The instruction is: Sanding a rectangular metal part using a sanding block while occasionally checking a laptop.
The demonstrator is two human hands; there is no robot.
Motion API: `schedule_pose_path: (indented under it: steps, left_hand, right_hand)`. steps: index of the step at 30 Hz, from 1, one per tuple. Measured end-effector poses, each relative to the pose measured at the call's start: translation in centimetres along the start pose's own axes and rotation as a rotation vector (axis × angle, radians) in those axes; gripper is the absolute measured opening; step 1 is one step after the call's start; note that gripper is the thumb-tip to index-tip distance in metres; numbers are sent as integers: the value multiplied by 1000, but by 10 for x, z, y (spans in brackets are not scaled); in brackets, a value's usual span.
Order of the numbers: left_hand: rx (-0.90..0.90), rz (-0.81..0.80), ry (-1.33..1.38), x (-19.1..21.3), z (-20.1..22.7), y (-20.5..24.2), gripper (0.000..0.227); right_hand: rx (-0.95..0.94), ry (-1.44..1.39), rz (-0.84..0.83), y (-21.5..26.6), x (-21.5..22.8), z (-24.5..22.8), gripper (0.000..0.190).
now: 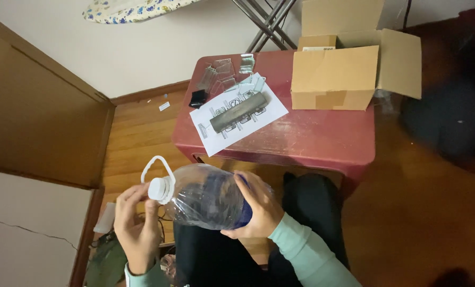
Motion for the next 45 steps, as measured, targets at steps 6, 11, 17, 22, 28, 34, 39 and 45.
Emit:
schedule_pose_path:
  steps: [6, 11, 17, 22, 28, 34, 39, 45]
  left_hand:
    - [88, -47, -122, 10, 9, -1, 34]
    - [172, -167, -178, 11, 8, -12, 37]
    - [40, -404, -46, 14, -13, -10, 45]
    - [2, -564, -20, 15, -24, -13, 43]
    - [-85, -373, -92, 14, 8, 3, 50]
    - [-245, -136, -118, 13, 16, -3, 36]
    - [-261, -156, -73, 44, 12, -22, 35]
    - [-200, 594, -1828, 264, -284, 100, 17]
  right_hand:
    - [65, 81, 0, 1, -6, 2, 133]
    - [80, 36, -47, 1, -4, 5, 137]
    - [-178, -292, -340, -3, 0, 5, 131]
    - [-291, -639, -461, 3, -8, 4, 128]
    - [-58, -28, -299, 14, -20, 21, 139]
    - [-84, 63, -154, 13, -27, 40, 130]
    - [-114, -32, -169, 10, -20, 30, 117]
    - [-136, -52, 29, 2, 9, 24, 88]
Point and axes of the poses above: each hand's wrist, its own y-axis away from the middle knuckle, its own x-axis out of the back of the hand, z = x × y, the point moved 6 cm from there along -y, towards the middle knuckle, and after that the axes turned 5 degrees about z, right-handed, at the moved point
